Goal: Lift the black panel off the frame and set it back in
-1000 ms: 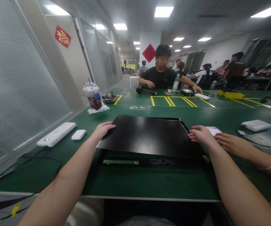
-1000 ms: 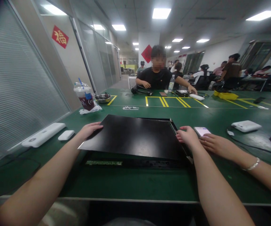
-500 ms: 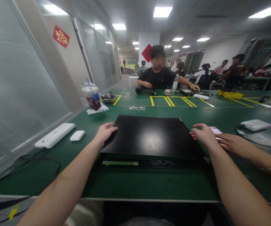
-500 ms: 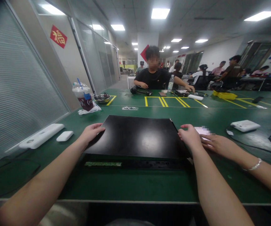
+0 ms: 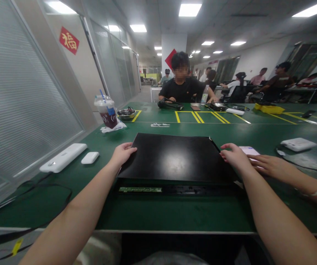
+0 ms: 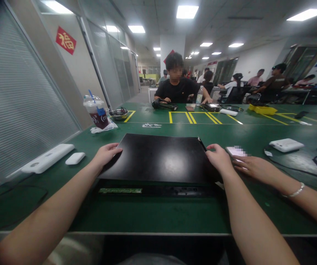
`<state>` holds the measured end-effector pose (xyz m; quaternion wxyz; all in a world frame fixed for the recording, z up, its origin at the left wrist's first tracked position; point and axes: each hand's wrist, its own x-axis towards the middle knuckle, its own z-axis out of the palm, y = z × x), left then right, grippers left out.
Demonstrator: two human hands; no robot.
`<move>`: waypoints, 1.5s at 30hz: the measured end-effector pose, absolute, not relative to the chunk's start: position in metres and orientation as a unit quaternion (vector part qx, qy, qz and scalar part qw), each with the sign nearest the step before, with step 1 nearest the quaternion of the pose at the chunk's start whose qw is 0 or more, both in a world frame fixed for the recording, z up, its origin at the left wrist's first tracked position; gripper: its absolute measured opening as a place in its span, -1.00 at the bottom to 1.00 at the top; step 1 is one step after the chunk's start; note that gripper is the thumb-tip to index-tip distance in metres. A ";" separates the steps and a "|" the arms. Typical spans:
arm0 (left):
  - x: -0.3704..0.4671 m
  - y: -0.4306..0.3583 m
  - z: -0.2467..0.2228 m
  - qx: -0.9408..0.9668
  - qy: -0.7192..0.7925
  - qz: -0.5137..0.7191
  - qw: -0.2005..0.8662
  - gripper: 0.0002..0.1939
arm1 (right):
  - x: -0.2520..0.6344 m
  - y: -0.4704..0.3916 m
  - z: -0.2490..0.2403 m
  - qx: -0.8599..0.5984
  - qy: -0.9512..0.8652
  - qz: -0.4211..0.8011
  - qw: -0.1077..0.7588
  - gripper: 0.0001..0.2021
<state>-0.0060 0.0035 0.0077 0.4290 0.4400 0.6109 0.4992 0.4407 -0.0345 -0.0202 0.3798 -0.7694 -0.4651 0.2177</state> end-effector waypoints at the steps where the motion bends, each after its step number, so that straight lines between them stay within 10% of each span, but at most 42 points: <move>1: -0.006 0.004 0.008 0.440 0.612 0.499 0.428 -0.74 | 0.439 -0.036 -0.018 -0.774 -0.467 0.204 0.375 -0.70; 45: -0.005 0.010 -0.004 0.501 0.616 0.462 0.395 -0.80 | 0.420 -0.046 0.002 -0.832 -0.505 0.072 0.219 -0.82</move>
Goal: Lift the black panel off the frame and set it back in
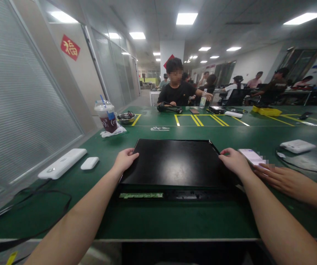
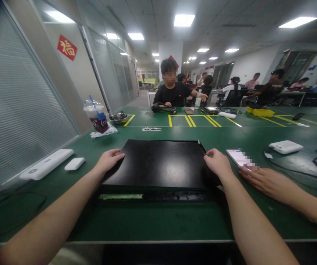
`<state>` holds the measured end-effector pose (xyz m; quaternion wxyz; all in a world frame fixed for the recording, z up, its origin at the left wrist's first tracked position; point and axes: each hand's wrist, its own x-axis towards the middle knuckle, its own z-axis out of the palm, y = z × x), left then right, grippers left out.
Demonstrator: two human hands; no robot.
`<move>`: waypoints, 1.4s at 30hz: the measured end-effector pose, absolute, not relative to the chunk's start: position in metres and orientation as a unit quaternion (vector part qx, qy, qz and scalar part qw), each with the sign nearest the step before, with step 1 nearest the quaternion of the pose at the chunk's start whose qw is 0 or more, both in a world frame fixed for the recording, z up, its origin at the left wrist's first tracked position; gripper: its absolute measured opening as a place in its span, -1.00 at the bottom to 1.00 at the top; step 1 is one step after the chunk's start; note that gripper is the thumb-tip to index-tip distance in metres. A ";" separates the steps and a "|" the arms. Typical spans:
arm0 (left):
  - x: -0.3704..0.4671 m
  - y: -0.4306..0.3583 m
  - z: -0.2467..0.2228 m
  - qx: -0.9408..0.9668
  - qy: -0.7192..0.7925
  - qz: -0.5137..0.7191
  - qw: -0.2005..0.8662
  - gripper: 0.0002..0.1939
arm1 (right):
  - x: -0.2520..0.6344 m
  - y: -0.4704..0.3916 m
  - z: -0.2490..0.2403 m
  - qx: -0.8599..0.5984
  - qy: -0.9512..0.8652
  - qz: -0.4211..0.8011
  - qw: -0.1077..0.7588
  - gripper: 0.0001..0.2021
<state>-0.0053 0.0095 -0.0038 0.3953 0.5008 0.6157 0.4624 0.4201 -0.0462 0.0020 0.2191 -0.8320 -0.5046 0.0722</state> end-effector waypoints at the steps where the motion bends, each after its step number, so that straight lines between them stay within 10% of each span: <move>1: -0.006 0.010 -0.004 0.508 0.617 0.459 0.388 -0.80 | 0.419 -0.045 0.002 -0.831 -0.508 0.070 0.214 -0.81; 15: -0.009 0.012 -0.010 0.538 0.614 0.448 0.365 -0.78 | 0.555 -0.128 -0.008 -0.725 -0.499 0.248 0.405 -0.63; 27: -0.013 0.015 -0.011 0.548 0.641 0.419 0.336 -0.57 | 0.426 -0.039 -0.004 -0.823 -0.518 0.063 0.222 -0.74; 42: -0.017 0.014 -0.009 0.648 0.679 0.284 0.197 -0.61 | 0.436 -0.040 -0.010 -0.811 -0.525 0.073 0.249 -0.71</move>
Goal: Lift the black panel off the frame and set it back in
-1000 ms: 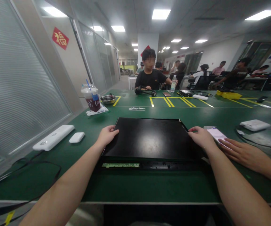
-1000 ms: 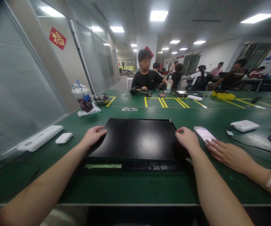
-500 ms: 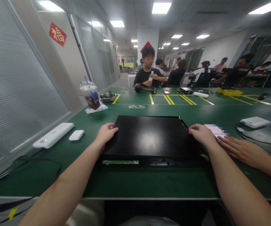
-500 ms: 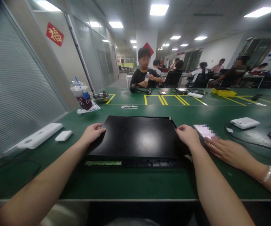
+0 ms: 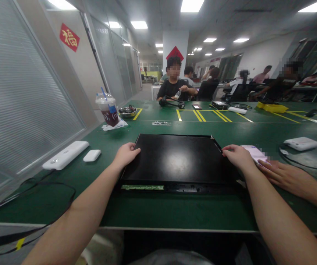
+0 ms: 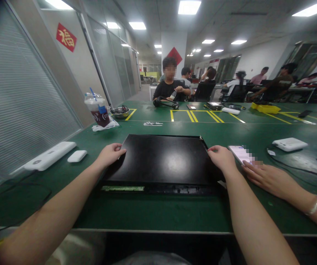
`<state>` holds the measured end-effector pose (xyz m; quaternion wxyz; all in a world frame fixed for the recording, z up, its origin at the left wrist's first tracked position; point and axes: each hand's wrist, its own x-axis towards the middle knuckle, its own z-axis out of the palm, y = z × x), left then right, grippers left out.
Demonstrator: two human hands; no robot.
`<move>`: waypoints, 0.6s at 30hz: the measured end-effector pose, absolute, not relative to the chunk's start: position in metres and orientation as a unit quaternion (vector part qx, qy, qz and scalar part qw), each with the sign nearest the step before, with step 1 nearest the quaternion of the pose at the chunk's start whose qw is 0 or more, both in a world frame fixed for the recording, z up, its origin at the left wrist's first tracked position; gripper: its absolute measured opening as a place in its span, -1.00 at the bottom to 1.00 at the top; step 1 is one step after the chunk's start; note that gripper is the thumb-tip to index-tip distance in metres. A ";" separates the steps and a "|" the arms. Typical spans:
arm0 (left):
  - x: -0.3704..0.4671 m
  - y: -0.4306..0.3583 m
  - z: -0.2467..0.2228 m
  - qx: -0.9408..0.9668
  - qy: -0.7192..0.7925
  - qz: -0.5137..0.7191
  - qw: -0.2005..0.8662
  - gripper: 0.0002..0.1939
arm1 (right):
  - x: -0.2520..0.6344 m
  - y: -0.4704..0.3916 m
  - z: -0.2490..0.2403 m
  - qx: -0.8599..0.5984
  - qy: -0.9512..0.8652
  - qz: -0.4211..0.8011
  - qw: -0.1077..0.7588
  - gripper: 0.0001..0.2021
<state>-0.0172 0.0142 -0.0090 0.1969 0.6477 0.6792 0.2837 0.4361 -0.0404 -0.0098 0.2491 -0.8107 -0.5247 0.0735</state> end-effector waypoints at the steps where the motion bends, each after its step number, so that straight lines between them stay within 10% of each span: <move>1: -0.017 0.014 -0.008 0.650 0.680 0.278 0.193 -0.61 | 0.436 -0.041 -0.010 -0.809 -0.526 0.072 0.250 -0.71; 18: -0.011 0.005 0.004 0.607 0.697 0.311 0.221 -0.68 | 0.433 -0.043 -0.008 -0.802 -0.542 0.056 0.244 -0.70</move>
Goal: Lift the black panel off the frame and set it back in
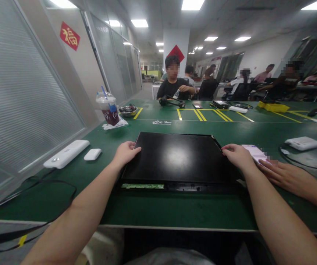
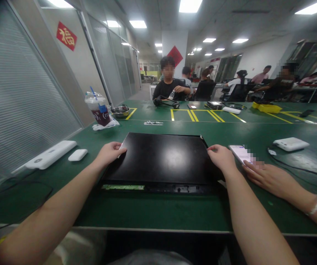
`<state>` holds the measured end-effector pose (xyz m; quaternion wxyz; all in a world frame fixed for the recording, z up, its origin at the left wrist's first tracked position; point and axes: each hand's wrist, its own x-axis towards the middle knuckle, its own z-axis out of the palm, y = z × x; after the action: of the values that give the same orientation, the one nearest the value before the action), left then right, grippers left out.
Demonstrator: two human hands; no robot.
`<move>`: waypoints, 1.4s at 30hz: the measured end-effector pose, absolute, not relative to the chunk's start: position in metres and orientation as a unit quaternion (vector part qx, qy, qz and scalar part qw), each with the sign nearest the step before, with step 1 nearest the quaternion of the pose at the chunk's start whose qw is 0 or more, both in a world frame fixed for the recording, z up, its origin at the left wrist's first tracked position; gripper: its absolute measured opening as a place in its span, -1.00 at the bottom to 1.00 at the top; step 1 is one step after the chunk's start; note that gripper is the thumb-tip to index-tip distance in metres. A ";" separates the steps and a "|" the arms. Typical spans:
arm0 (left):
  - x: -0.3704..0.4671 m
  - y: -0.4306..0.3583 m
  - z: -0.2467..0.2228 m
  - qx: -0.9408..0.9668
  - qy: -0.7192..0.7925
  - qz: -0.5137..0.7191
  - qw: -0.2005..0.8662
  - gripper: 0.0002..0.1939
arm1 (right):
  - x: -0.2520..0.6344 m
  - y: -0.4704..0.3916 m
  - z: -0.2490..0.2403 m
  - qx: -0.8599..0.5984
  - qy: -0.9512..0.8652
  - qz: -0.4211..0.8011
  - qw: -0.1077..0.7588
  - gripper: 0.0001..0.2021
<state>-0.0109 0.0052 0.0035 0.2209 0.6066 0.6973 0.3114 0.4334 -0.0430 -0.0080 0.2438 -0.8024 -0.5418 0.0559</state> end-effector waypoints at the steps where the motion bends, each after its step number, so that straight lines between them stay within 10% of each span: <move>1: -0.011 0.005 0.003 0.601 0.693 0.327 0.228 -0.67 | 0.434 -0.043 -0.008 -0.803 -0.541 0.057 0.243 -0.70; 42: -0.019 0.016 -0.017 0.630 0.687 0.310 0.190 -0.67 | 0.438 -0.039 -0.010 -0.803 -0.549 0.049 0.225 -0.77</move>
<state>-0.0187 0.0159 -0.0168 0.1904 0.6295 0.6866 0.3099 0.4380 -0.0389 -0.0098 0.2252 -0.8034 -0.5490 0.0491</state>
